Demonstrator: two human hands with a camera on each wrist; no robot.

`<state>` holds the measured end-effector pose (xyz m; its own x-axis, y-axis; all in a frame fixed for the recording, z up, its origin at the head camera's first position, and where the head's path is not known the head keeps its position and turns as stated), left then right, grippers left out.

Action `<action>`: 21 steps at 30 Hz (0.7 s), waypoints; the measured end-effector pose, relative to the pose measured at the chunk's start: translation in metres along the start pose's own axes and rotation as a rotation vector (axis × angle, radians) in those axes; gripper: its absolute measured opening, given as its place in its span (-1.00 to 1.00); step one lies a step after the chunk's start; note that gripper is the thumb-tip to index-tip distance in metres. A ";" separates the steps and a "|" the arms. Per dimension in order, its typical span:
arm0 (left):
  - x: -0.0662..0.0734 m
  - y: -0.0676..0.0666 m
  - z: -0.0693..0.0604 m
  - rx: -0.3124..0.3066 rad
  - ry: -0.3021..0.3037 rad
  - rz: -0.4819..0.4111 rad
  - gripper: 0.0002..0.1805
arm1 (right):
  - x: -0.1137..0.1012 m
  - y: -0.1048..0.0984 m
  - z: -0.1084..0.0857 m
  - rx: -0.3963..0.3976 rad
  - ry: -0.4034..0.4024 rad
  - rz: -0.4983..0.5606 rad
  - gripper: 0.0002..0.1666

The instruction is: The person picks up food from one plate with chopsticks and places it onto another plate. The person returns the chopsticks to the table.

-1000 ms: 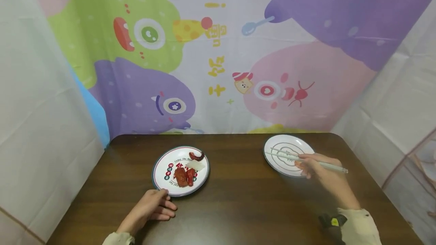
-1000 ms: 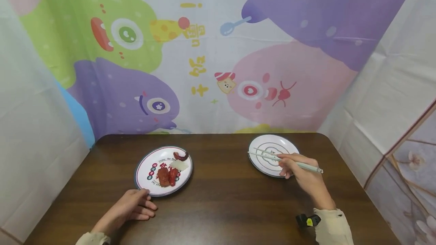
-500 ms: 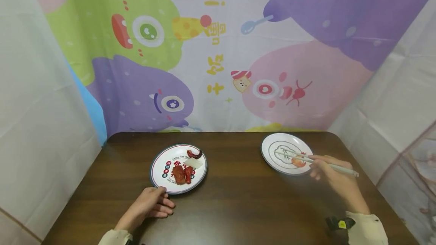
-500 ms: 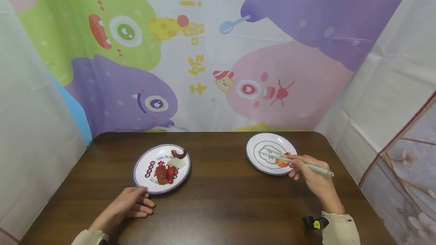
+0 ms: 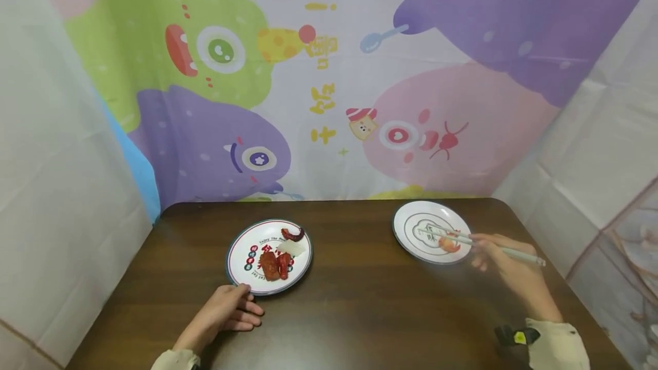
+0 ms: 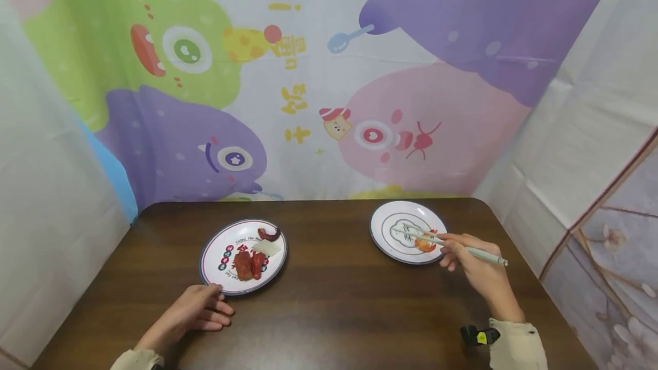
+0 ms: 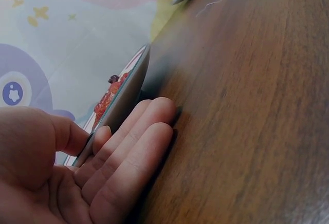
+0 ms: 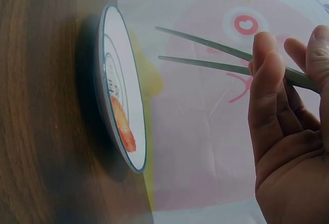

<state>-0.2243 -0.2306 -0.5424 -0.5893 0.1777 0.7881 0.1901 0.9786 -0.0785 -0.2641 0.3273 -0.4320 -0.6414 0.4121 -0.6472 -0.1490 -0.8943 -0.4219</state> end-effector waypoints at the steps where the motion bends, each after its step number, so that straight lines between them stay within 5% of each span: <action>1: -0.001 0.000 0.000 -0.007 0.000 0.000 -0.69 | 0.000 0.000 0.000 -0.001 0.001 0.004 -0.78; 21: -0.002 0.000 0.004 -0.029 0.021 -0.003 -0.67 | 0.010 -0.019 -0.020 0.051 0.095 -0.053 -0.68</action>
<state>-0.2263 -0.2308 -0.5466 -0.5731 0.1723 0.8012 0.2115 0.9756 -0.0585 -0.2527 0.3513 -0.4429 -0.5575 0.4718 -0.6831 -0.2202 -0.8774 -0.4263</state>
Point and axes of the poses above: each hand's wrist, its own z-axis towards the middle knuckle, its own y-axis out of the palm, x = y × z, the point moved 5 cm from there along z, towards the middle knuckle, and after that the axes turned 11 degrees about -y, right-handed, at the moved point
